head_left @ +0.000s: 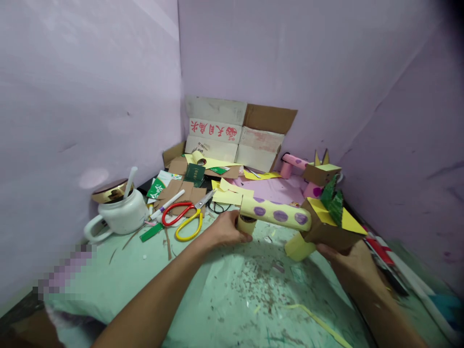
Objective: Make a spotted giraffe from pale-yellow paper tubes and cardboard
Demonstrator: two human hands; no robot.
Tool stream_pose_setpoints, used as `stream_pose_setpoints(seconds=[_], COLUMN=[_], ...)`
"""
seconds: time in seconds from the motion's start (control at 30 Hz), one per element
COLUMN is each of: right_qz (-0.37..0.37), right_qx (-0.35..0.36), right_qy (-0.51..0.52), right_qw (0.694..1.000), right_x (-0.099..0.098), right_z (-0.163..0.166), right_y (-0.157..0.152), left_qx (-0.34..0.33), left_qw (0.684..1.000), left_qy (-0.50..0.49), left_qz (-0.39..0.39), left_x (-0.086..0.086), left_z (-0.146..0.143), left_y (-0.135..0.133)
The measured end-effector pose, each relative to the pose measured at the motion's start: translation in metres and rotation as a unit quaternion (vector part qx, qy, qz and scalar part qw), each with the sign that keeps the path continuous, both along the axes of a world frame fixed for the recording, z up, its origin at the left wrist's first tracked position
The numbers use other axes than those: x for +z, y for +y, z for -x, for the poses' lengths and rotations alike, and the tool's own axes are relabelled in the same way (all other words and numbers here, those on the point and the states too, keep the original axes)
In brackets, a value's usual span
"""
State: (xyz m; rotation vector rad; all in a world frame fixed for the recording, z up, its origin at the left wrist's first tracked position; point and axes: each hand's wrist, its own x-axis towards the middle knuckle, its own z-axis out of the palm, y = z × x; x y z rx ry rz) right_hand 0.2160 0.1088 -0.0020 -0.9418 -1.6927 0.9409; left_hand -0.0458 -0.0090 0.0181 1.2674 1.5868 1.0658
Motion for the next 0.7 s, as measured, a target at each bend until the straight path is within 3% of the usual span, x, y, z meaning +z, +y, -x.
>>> stream_pose_setpoints(seconds=[0.23,0.4,0.6,0.7], right_qz=[0.017,0.036,0.101,0.145], right_qx=[0.036,0.006,0.011,0.018], right_qy=[0.081,0.087,0.246,0.266], right_qw=[0.996,0.996,0.964,0.953], right_x=[0.001,0.002,0.008,0.019], right_z=[0.002,0.005,0.020,0.033], right_y=[-0.002,-0.005,-0.003,-0.001], left_qx=[-0.007,0.013,0.010,0.007], left_qw=[1.000,1.000,0.999,0.998], left_qy=[-0.016,0.003,0.023,0.035], left_qz=[-0.003,-0.009,-0.025,-0.045], left_x=[-0.001,-0.003,0.001,0.006], left_z=[0.001,-0.001,-0.001,-0.002], left_y=[0.001,0.003,0.003,0.001])
